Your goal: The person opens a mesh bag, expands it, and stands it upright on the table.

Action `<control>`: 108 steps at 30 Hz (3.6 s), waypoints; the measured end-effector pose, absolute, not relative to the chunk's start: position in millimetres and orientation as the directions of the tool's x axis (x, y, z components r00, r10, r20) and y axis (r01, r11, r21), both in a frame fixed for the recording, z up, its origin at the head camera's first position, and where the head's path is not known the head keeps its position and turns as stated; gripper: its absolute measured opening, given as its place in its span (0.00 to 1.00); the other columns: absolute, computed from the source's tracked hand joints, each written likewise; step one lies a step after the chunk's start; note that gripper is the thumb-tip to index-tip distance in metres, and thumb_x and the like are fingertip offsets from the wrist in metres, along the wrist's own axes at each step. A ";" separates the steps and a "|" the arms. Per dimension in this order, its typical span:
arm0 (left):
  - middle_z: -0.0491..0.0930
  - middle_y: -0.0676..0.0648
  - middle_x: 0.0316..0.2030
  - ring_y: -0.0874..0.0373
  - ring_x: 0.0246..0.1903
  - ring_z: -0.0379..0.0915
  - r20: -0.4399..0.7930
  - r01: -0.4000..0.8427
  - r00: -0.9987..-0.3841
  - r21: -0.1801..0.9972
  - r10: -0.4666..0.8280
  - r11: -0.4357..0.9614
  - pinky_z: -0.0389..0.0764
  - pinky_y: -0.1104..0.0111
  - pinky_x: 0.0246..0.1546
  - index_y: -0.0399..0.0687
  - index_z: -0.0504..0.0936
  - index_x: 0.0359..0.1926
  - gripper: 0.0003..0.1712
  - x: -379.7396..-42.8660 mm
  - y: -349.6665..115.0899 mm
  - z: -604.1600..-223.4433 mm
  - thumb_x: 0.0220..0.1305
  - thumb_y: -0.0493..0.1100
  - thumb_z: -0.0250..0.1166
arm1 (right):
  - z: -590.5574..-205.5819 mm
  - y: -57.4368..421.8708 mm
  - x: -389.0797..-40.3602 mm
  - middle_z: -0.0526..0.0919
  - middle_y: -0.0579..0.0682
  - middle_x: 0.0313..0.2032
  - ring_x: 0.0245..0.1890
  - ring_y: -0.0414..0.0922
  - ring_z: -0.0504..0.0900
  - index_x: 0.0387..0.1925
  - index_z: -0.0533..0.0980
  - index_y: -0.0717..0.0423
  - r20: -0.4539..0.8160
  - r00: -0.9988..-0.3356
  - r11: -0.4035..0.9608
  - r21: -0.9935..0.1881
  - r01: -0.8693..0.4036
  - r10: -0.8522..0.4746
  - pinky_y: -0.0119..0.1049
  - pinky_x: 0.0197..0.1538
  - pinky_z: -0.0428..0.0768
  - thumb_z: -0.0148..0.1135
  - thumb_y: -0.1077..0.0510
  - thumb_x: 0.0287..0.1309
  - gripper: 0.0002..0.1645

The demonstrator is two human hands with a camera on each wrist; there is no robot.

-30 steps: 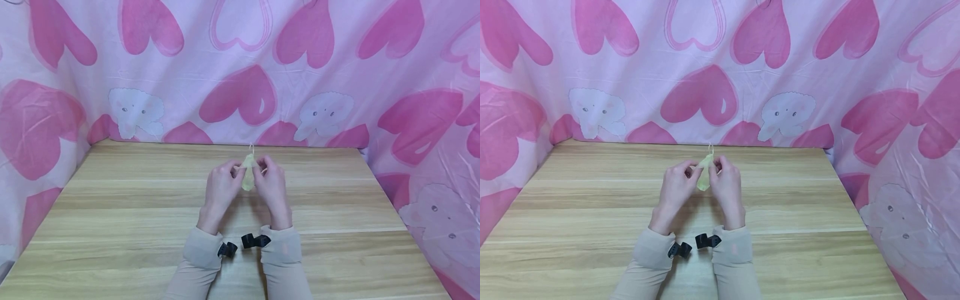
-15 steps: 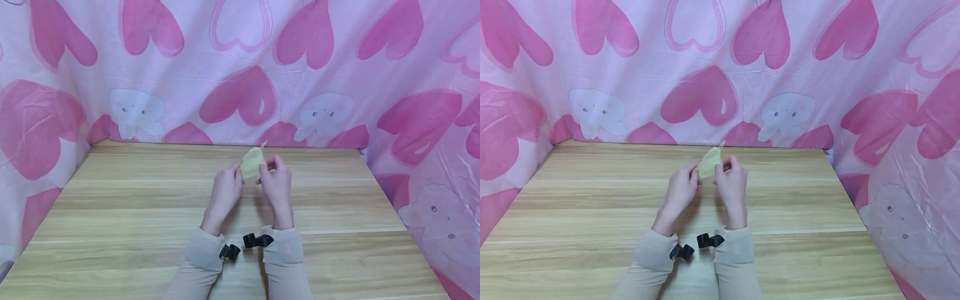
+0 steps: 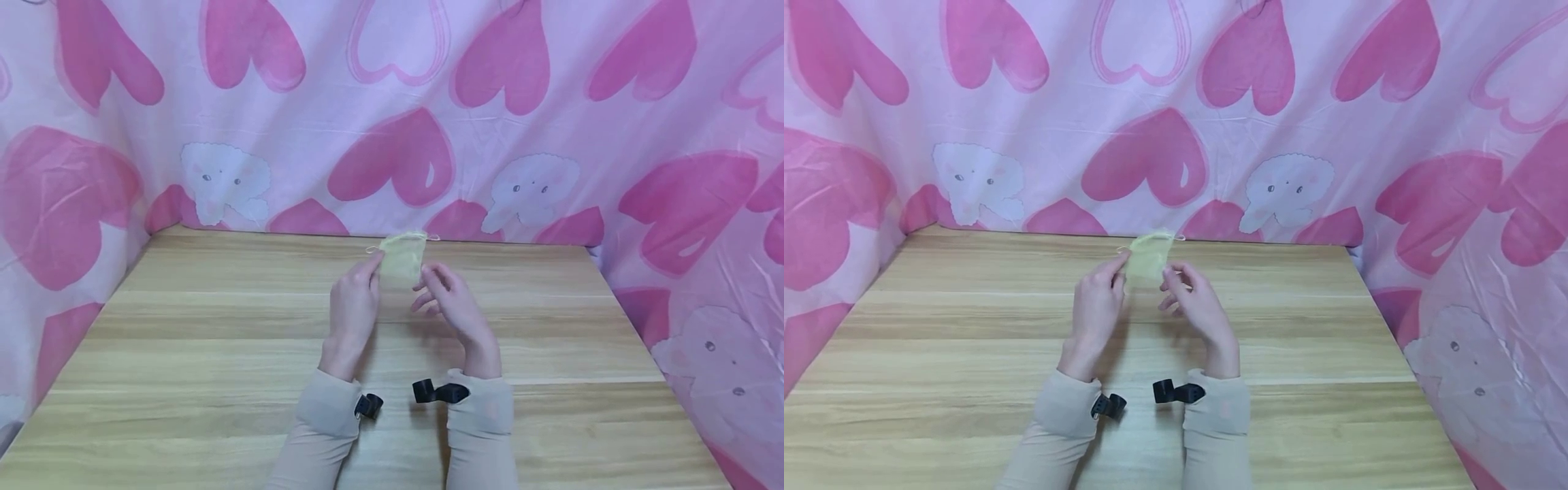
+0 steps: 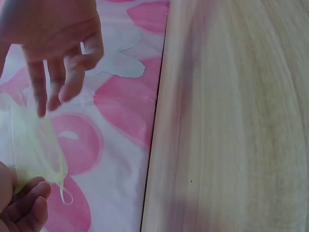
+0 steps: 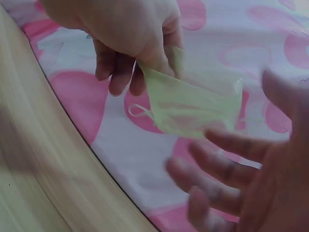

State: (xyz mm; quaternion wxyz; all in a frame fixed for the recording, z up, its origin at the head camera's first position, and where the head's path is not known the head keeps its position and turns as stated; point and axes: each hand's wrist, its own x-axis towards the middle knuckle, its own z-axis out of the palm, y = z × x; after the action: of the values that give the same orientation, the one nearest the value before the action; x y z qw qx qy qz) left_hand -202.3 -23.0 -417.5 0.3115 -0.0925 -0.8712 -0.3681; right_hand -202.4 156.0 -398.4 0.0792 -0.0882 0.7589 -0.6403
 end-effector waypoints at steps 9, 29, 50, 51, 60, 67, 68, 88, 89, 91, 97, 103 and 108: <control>0.83 0.43 0.47 0.53 0.36 0.83 0.500 0.441 -0.866 0.779 -0.017 0.445 0.83 0.66 0.36 0.46 0.74 0.65 0.25 -205.3 -22.8 -417.1 0.68 0.39 0.63 | -400.6 152.0 -205.8 0.71 0.51 0.19 0.16 0.42 0.73 0.44 0.76 0.66 0.083 -0.996 0.060 -0.995 -0.084 -0.014 0.32 0.22 0.72 0.54 0.56 0.71 0.14; 0.74 0.42 0.61 0.47 0.53 0.75 0.151 0.122 -0.946 0.986 0.287 -0.117 0.76 0.54 0.54 0.43 0.67 0.69 0.25 -209.8 -59.3 -414.3 0.75 0.40 0.53 | -388.9 149.9 -200.0 0.73 0.66 0.22 0.16 0.44 0.72 0.40 0.79 0.75 0.233 -0.972 0.167 -0.960 -0.225 0.033 0.27 0.22 0.71 0.59 0.66 0.65 0.10; 0.74 0.45 0.60 0.51 0.47 0.74 0.113 0.091 -0.957 0.991 0.266 -0.095 0.82 0.59 0.41 0.41 0.72 0.66 0.24 -212.7 -76.0 -418.8 0.74 0.46 0.55 | -404.0 148.8 -208.5 0.78 0.64 0.24 0.18 0.56 0.75 0.40 0.84 0.65 0.336 -0.942 0.321 -0.894 -0.313 0.019 0.28 0.20 0.72 0.62 0.63 0.64 0.08; 0.75 0.43 0.59 0.52 0.46 0.74 0.114 0.092 -0.961 0.991 0.252 -0.096 0.82 0.59 0.41 0.38 0.73 0.64 0.23 -213.5 -75.2 -419.5 0.74 0.45 0.55 | -403.8 148.4 -208.4 0.78 0.64 0.25 0.19 0.58 0.75 0.40 0.84 0.65 0.336 -0.942 0.320 -0.893 -0.315 0.012 0.28 0.20 0.71 0.62 0.63 0.64 0.08; 0.79 0.39 0.54 0.58 0.41 0.78 0.101 0.071 -0.982 0.981 0.158 -0.182 0.82 0.60 0.43 0.32 0.78 0.57 0.19 -217.6 -64.5 -421.8 0.70 0.39 0.60 | -375.4 137.7 -191.8 0.78 0.59 0.23 0.23 0.66 0.75 0.38 0.82 0.72 0.324 -0.945 0.311 -0.894 -0.322 -0.047 0.26 0.24 0.71 0.61 0.69 0.63 0.07; 0.79 0.39 0.54 0.56 0.45 0.78 0.101 0.073 -0.979 0.985 0.178 -0.158 0.82 0.60 0.44 0.32 0.77 0.58 0.19 -217.7 -55.9 -423.2 0.70 0.38 0.61 | -370.1 133.8 -186.7 0.76 0.68 0.22 0.24 0.66 0.75 0.38 0.82 0.73 0.324 -0.944 0.298 -0.896 -0.329 -0.067 0.25 0.24 0.70 0.60 0.71 0.62 0.07; 0.79 0.39 0.55 0.55 0.46 0.78 0.103 0.076 -0.978 0.986 0.183 -0.149 0.82 0.60 0.44 0.33 0.77 0.59 0.20 -217.7 -54.8 -423.2 0.70 0.38 0.61 | -370.3 133.9 -186.4 0.77 0.70 0.23 0.24 0.67 0.75 0.38 0.82 0.73 0.321 -0.945 0.297 -0.897 -0.326 -0.066 0.25 0.24 0.70 0.59 0.71 0.62 0.07; 0.75 0.49 0.59 0.55 0.46 0.79 0.487 0.468 -0.872 0.856 -0.039 0.221 0.79 0.59 0.36 0.54 0.63 0.72 0.31 -212.3 -62.0 -417.1 0.71 0.46 0.60 | -375.4 132.5 -189.3 0.81 0.67 0.29 0.27 0.67 0.78 0.41 0.81 0.75 0.341 -0.939 0.301 -0.891 -0.340 -0.052 0.26 0.27 0.75 0.61 0.71 0.61 0.09; 0.75 0.49 0.59 0.55 0.45 0.79 0.509 0.489 -0.860 0.842 -0.032 0.229 0.79 0.60 0.34 0.53 0.63 0.71 0.31 -212.0 -61.9 -416.9 0.70 0.45 0.61 | -375.7 132.5 -189.5 0.82 0.67 0.30 0.27 0.67 0.78 0.41 0.81 0.75 0.343 -0.938 0.302 -0.890 -0.342 -0.054 0.26 0.27 0.76 0.61 0.71 0.61 0.09; 0.75 0.47 0.58 0.54 0.43 0.80 0.547 0.530 -0.837 0.819 -0.022 0.220 0.80 0.63 0.35 0.48 0.63 0.67 0.30 -211.8 -61.1 -416.5 0.68 0.41 0.63 | -376.9 132.6 -189.7 0.82 0.66 0.30 0.28 0.67 0.79 0.41 0.81 0.75 0.344 -0.937 0.310 -0.886 -0.344 -0.057 0.27 0.27 0.76 0.61 0.71 0.61 0.09; 0.77 0.44 0.56 0.51 0.41 0.82 0.600 0.589 -0.800 0.787 -0.005 0.182 0.81 0.60 0.42 0.43 0.61 0.55 0.29 -210.6 -61.1 -416.4 0.60 0.36 0.70 | -377.9 133.0 -189.0 0.83 0.66 0.33 0.30 0.67 0.80 0.41 0.81 0.74 0.324 -0.945 0.323 -0.890 -0.322 -0.048 0.25 0.28 0.75 0.60 0.71 0.62 0.09; 0.78 0.44 0.52 0.50 0.38 0.80 0.669 0.657 -0.734 0.654 0.119 0.375 0.82 0.59 0.36 0.44 0.69 0.57 0.28 -210.5 -62.2 -413.7 0.58 0.36 0.72 | -378.6 133.9 -190.0 0.83 0.67 0.34 0.31 0.67 0.80 0.42 0.81 0.74 0.315 -0.948 0.304 -0.899 -0.314 -0.047 0.25 0.28 0.75 0.61 0.70 0.62 0.10; 0.83 0.45 0.39 0.55 0.37 0.79 0.708 0.704 -0.683 0.574 0.179 0.418 0.81 0.64 0.40 0.40 0.83 0.41 0.10 -212.3 -62.0 -413.9 0.58 0.35 0.71 | -398.8 140.3 -203.7 0.83 0.65 0.34 0.31 0.65 0.80 0.44 0.81 0.72 0.287 -0.957 0.272 -0.919 -0.287 -0.041 0.26 0.29 0.76 0.63 0.68 0.62 0.11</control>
State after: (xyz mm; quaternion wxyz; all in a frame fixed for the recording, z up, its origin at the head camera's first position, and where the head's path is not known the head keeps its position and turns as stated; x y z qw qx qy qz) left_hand -212.3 -62.0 -413.9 0.2843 -0.2784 -0.7925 -0.4622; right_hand -203.7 140.3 -398.8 -0.1035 -0.1037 0.7906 -0.5945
